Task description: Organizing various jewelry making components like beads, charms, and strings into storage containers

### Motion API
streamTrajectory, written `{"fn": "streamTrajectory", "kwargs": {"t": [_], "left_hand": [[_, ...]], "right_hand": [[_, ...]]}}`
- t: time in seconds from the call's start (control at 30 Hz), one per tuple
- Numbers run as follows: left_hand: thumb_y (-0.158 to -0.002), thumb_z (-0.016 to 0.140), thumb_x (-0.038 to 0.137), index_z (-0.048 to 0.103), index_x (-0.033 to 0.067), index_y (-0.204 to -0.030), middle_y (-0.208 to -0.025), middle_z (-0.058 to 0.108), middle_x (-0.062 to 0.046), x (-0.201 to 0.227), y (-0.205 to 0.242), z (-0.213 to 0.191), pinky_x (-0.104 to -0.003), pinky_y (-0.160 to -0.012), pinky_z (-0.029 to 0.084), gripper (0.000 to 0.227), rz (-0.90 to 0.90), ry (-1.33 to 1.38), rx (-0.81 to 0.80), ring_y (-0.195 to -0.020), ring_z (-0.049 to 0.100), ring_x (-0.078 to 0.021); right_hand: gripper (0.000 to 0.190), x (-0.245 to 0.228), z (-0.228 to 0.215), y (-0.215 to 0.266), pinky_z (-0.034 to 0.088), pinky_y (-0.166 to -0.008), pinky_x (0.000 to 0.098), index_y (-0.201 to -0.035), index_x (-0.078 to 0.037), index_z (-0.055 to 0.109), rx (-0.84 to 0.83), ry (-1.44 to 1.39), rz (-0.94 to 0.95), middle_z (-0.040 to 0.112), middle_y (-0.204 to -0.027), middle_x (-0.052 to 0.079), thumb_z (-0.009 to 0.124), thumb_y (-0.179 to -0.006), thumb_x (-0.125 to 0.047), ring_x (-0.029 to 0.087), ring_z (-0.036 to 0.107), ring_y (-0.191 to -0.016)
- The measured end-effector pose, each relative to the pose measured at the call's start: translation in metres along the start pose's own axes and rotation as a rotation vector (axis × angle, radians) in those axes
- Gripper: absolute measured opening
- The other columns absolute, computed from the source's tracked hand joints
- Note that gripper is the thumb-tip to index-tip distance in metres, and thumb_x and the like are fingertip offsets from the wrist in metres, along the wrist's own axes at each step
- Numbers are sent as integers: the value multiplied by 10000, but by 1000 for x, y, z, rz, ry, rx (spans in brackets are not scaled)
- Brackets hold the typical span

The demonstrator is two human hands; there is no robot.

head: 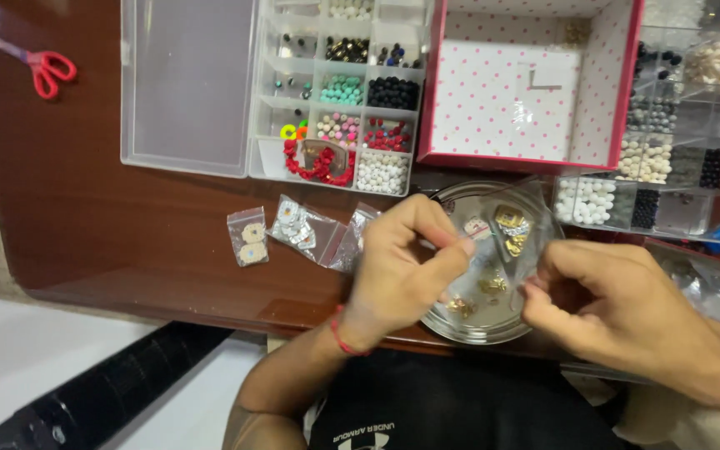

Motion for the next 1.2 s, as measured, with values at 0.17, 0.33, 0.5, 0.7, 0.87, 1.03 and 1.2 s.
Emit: {"fn": "streamTrajectory", "kwargs": {"t": [0.17, 0.33, 0.5, 0.7, 0.87, 1.03, 1.2], "left_hand": [[-844, 799, 286, 657, 152, -869, -831, 648, 27, 11, 6, 10, -215, -622, 465, 197, -63, -318, -196, -692, 571, -57], [-939, 720, 259, 720, 67, -1019, -972, 734, -75, 6, 5, 14, -300, -819, 560, 208, 189, -405, -304, -854, 710, -187], [-976, 612, 80, 569, 55, -891, -841, 592, -103, 13, 5, 17, -434, -685, 447, 99, 220, -520, -408, -726, 603, -291], [-896, 620, 42, 516, 50, -921, -870, 539, -127, 42, 2, 25, -461, -704, 452, 107, 494, -863, -286, -851, 536, -356], [-950, 649, 5, 582, 45, -1218, -1268, 628, -177, 40, -6, 13, -485, -1067, 532, 278, 503, -651, -476, -1175, 646, -389], [-1017, 549, -48, 643, 80, -1134, -1295, 599, -206, 62, -13, 12, -511, -942, 558, 197, 647, -815, -518, -1156, 650, -405], [-857, 807, 420, 683, 74, -1032, -1273, 610, -217, 84, -27, 5, -441, -817, 511, 407, 785, -1207, -724, -1144, 595, -364]], "right_hand": [[109, 6, 0, -2, 511, -567, 228, -830, -127, 765, -14, -29, 48, 763, -689, -53, 769, -830, -236, 39, 627, -568], [141, 17, 1, -5, 534, -641, 214, -912, -142, 827, -84, -57, 118, 844, -758, -65, 740, -856, -239, 24, 689, -637], [266, 21, 1, -6, 411, -470, 265, -582, -125, 657, -100, -9, 181, 654, -484, -49, 790, -790, -224, 65, 495, -469], [152, 9, -8, -11, 478, -561, 296, -656, -215, 711, -236, 203, 373, 682, -506, -44, 760, -741, -330, 113, 578, -488], [106, -3, -24, -20, 459, -493, 274, -657, -172, 762, -210, 102, 394, 646, -463, -22, 790, -738, -234, 105, 523, -449], [189, -24, -35, -40, 473, -596, 282, -639, -270, 737, -229, 394, 422, 698, -440, -70, 744, -749, -423, 92, 622, -455], [163, -40, -44, -63, 527, -710, 207, -735, -454, 746, -428, 723, 471, 777, -518, -200, 653, -755, -586, 35, 714, -567]]}}
Point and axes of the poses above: each hand's wrist, its own y-axis away from the middle knuckle, its own z-axis out of the palm, x = y × z, the point moved 3 cm from there along -y, towards the middle knuckle
